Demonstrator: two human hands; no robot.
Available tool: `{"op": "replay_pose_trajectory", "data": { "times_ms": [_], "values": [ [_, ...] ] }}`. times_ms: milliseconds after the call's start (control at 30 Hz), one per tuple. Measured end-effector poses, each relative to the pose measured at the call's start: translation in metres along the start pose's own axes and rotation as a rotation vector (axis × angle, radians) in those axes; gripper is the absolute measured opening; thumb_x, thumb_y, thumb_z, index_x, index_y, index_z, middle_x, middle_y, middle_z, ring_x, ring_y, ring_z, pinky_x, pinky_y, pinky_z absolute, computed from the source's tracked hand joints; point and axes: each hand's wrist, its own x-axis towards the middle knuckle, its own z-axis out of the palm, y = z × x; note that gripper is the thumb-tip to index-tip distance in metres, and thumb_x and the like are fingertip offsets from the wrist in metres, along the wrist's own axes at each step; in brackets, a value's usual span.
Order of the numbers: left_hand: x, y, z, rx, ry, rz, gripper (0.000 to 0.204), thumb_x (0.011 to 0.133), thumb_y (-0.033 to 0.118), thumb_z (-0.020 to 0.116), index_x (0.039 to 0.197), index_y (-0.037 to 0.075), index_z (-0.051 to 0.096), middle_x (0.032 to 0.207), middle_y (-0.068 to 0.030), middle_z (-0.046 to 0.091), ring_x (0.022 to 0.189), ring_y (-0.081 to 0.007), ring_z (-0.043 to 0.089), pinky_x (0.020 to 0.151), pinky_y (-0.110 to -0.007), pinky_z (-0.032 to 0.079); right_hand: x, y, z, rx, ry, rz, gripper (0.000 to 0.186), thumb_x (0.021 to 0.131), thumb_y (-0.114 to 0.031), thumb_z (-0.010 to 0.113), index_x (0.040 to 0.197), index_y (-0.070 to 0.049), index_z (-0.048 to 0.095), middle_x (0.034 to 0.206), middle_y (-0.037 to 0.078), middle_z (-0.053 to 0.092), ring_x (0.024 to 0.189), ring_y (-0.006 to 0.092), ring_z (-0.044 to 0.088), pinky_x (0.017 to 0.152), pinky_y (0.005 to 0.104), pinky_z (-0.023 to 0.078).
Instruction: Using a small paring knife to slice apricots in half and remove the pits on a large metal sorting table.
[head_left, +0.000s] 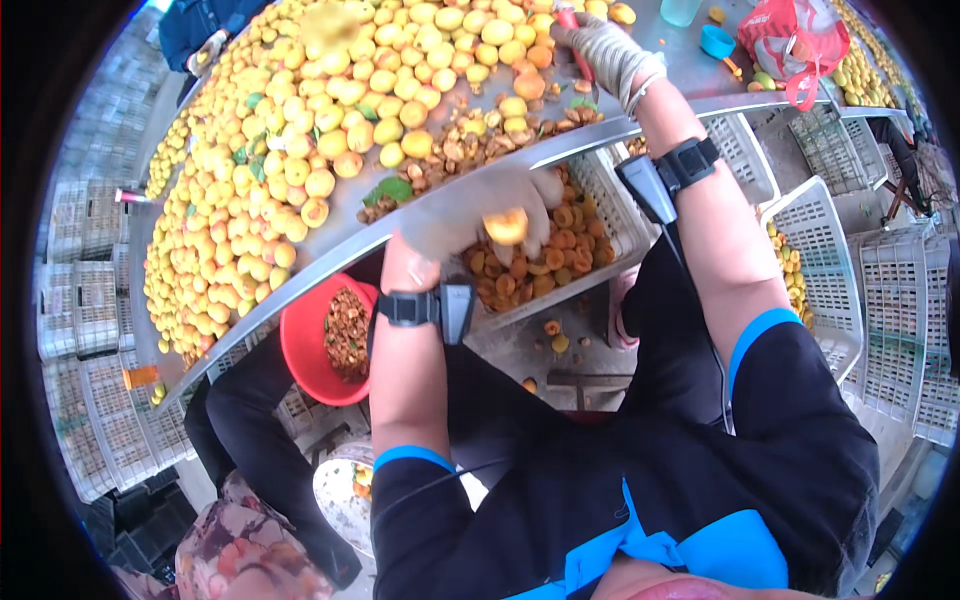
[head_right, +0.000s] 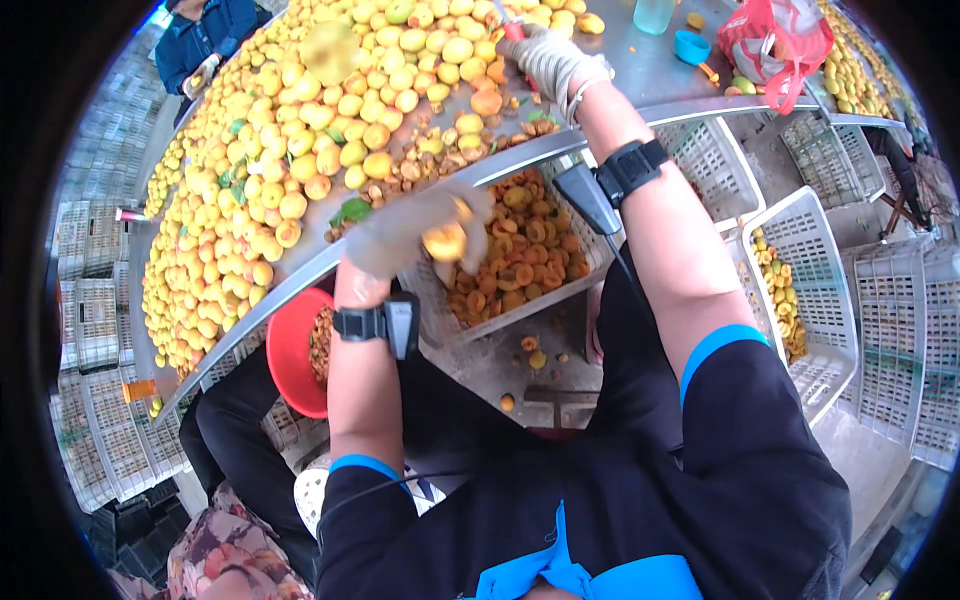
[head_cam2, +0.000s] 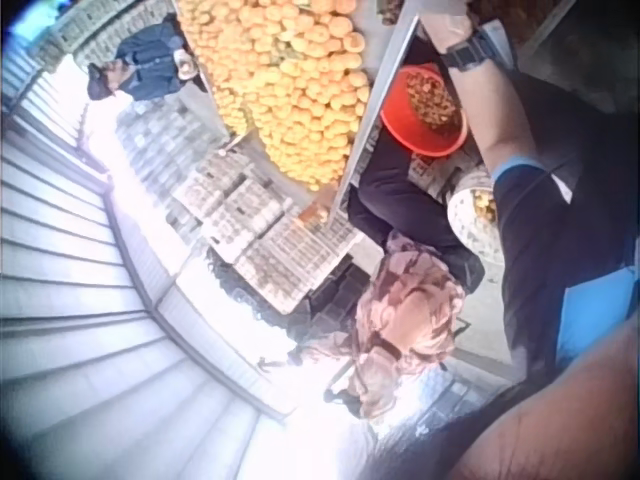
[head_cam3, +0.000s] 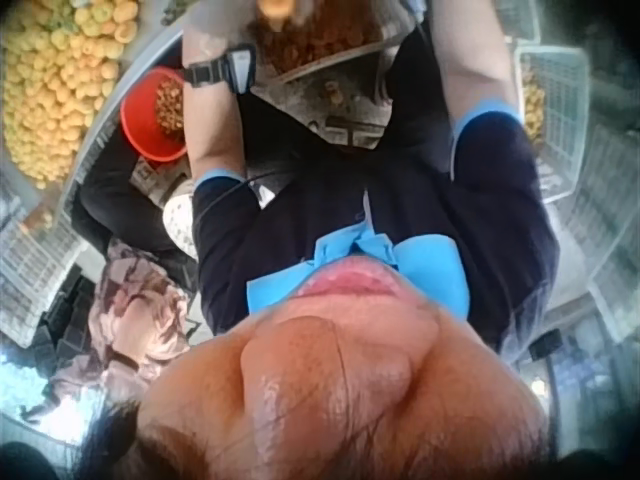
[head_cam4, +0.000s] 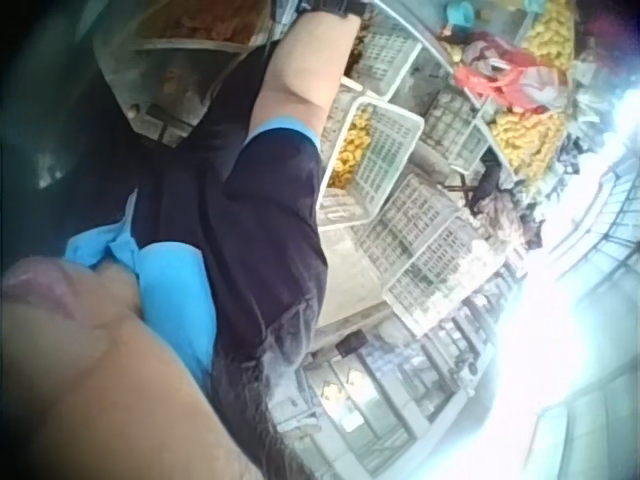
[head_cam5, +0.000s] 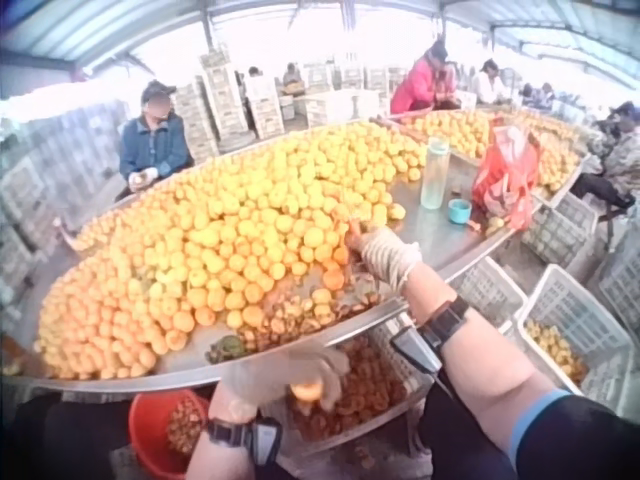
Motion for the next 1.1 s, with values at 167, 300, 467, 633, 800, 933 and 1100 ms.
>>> {"op": "replay_pose_trajectory", "data": {
  "times_ms": [167, 300, 467, 633, 800, 933, 1100],
  "values": [
    [0.013, -0.004, 0.02, 0.843, -0.034, -0.101, 0.037, 0.093, 0.024, 0.055, 0.117, -0.004, 0.06, 0.114, -0.0124, 0.065, 0.104, -0.0199, 0.063, 0.089, -0.027, 0.048, -0.016, -0.004, 0.015, -0.829, -0.026, -0.144, 0.041, 0.085, -0.036, 0.069, 0.115, -0.008, 0.064, 0.092, 0.01, 0.069, 0.077, 0.0221, 0.066, 0.072, 0.0351, 0.053],
    [0.015, -0.008, 0.005, 0.178, -0.04, -0.035, 0.037, 0.095, 0.02, 0.053, 0.122, -0.005, 0.058, 0.121, -0.0143, 0.063, 0.108, -0.02, 0.062, 0.092, -0.027, 0.048, -0.019, -0.002, 0.043, -1.124, -0.086, -0.041, 0.047, 0.081, -0.033, 0.073, 0.12, -0.009, 0.062, 0.099, 0.013, 0.07, 0.09, 0.0257, 0.067, 0.081, 0.0337, 0.051],
    [0.024, -0.008, -0.026, -0.527, 0.462, 0.214, 0.03, 0.097, 0.032, 0.051, 0.102, 0.003, 0.059, 0.08, -0.0063, 0.061, 0.065, -0.0124, 0.057, 0.05, -0.02, 0.041, -0.015, -0.007, 0.06, -0.441, -0.232, 0.103, 0.051, 0.074, -0.034, 0.08, 0.116, -0.01, 0.062, 0.087, 0.006, 0.064, 0.075, 0.0177, 0.062, 0.055, 0.0368, 0.052],
    [0.038, -0.005, -0.047, -0.416, 1.094, 0.169, 0.033, 0.094, 0.041, 0.054, 0.095, 0.008, 0.057, 0.074, -0.0019, 0.057, 0.052, -0.0095, 0.049, 0.042, -0.021, 0.033, -0.029, -0.02, 0.084, -0.651, -0.288, -0.32, 0.052, 0.072, -0.033, 0.083, 0.112, -0.008, 0.062, 0.087, 0.004, 0.064, 0.067, 0.0133, 0.059, 0.054, 0.0308, 0.049],
    [0.039, -0.005, -0.054, -0.747, 0.966, 0.262, 0.031, 0.093, 0.04, 0.056, 0.096, 0.01, 0.057, 0.075, -0.0045, 0.058, 0.05, -0.0105, 0.045, 0.041, -0.021, 0.031, -0.056, -0.024, 0.099, -0.16, -0.364, -0.045, 0.05, 0.079, -0.031, 0.077, 0.114, -0.004, 0.055, 0.088, 0.01, 0.066, 0.056, 0.014, 0.058, 0.045, 0.0265, 0.045],
    [0.03, -0.008, -0.061, -0.989, 0.937, 0.243, 0.029, 0.093, 0.038, 0.055, 0.099, 0.01, 0.058, 0.075, -0.0055, 0.058, 0.056, -0.013, 0.048, 0.046, -0.022, 0.034, -0.072, -0.029, 0.106, 0.162, -0.238, 0.023, 0.023, 0.095, -0.029, 0.057, 0.096, -0.007, 0.053, 0.075, 0.002, 0.061, 0.047, 0.009, 0.048, 0.04, 0.0233, 0.038],
    [0.034, -0.013, -0.067, -1.066, 0.903, 0.261, 0.033, 0.09, 0.045, 0.058, 0.098, 0.012, 0.061, 0.073, -0.002, 0.055, 0.059, -0.013, 0.05, 0.05, -0.024, 0.042, -0.089, -0.032, 0.117, 0.046, -0.274, 0.125, 0.027, 0.098, -0.035, 0.052, 0.102, -0.008, 0.052, 0.064, 0.001, 0.054, 0.044, 0.0099, 0.046, 0.038, 0.0242, 0.037]
  ]
}}
